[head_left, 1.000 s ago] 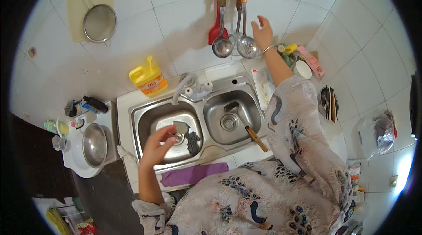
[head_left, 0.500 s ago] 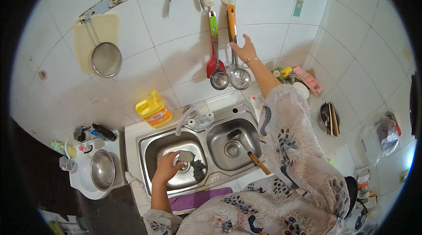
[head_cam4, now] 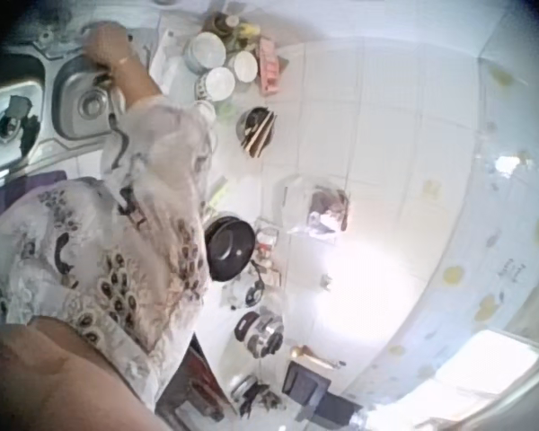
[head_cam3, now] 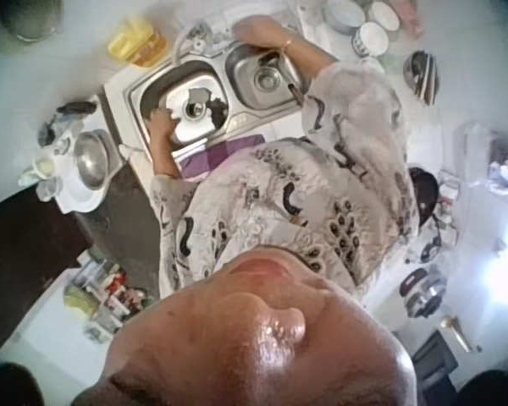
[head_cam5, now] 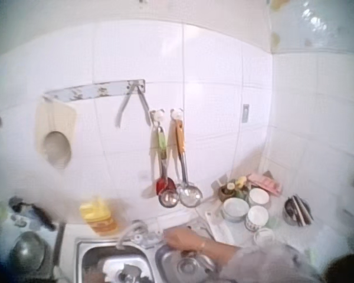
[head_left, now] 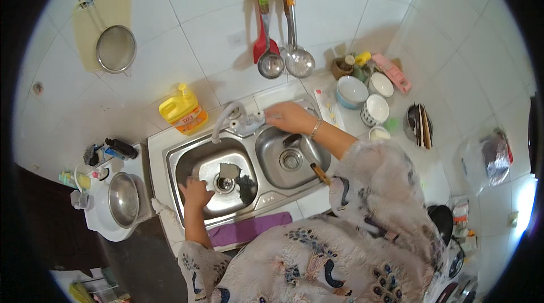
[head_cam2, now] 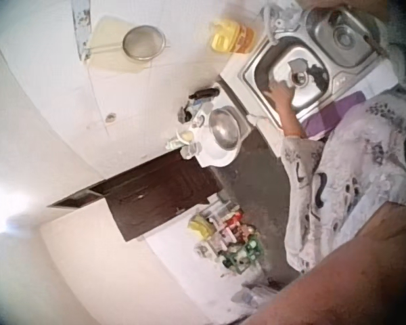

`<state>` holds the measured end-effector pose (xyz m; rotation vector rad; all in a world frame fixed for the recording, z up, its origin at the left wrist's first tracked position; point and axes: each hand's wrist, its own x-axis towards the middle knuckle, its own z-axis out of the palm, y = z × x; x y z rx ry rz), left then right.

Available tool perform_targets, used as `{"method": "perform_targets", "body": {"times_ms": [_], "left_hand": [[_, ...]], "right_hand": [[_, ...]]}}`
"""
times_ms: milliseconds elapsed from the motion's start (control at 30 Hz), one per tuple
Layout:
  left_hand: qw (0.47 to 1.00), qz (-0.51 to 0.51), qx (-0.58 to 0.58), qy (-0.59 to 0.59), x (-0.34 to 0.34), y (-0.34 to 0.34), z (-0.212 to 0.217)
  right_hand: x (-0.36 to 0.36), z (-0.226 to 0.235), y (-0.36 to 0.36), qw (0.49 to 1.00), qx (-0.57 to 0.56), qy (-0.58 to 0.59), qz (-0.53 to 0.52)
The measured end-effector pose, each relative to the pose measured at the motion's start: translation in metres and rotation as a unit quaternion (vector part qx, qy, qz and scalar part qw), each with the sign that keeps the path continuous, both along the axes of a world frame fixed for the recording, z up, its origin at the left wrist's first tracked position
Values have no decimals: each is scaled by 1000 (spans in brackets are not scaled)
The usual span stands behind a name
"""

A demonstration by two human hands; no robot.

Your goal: The person cleans the kitchen sink area with a purple cloth, then moves to a table to prepare for dough work. They handle a bag of green vegetables, a round wooden board, and a bowl of dough. The person spreads flour on a plastic sheet covering the table and then transfers the dough from the bowl onto the floured surface.

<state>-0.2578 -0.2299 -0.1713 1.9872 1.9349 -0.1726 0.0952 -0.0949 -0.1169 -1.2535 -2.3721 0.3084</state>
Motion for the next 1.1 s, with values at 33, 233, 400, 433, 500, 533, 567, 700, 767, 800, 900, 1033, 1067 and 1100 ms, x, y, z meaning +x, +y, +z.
{"method": "perform_targets", "body": {"times_ms": [33, 233, 400, 433, 500, 533, 567, 700, 767, 800, 900, 1033, 1067, 1100], "left_hand": [[988, 28, 1, -152, -17, -5, -20], [954, -9, -6, -299, -1, -9, -16], [940, 14, 13, -342, 0, -20, -12], [943, 25, 2, -331, -4, -25, -8], [948, 28, -5, -317, -9, -31, -12], [949, 40, -12, -311, -9, -33, -11], [951, 50, -18, -305, -9, -35, -9], [951, 71, -13, -302, -12, -38, -20], [942, 64, 4, -329, -11, -36, -23], [939, 62, 8, -340, -11, -36, -22], [936, 48, 10, -350, -6, -34, -20], [936, 52, 11, -347, -10, -41, -26], [939, 59, -5, -338, -12, -42, -26], [942, 69, -5, -328, -12, -43, -25]], "right_hand": [[-10, 17, 7, 977, -78, 189, -57], [51, 89, 155, 871, 258, 323, -266], [60, 79, 199, 888, 101, 347, -285], [51, 80, 196, 887, 65, 370, -269], [44, 99, 180, 880, 1, 404, -249], [44, 98, 182, 882, 8, 416, -220], [46, 96, 180, 884, -3, 418, -209], [40, 106, 172, 874, -61, 450, -171], [39, 115, 165, 864, -109, 461, -167], [40, 113, 168, 868, -112, 454, -164], [57, 105, 179, 882, -99, 427, -175], [72, 101, 193, 913, -48, 358, -191], [75, 100, 194, 922, -40, 332, -194], [76, 99, 197, 930, -33, 307, -198]]}}
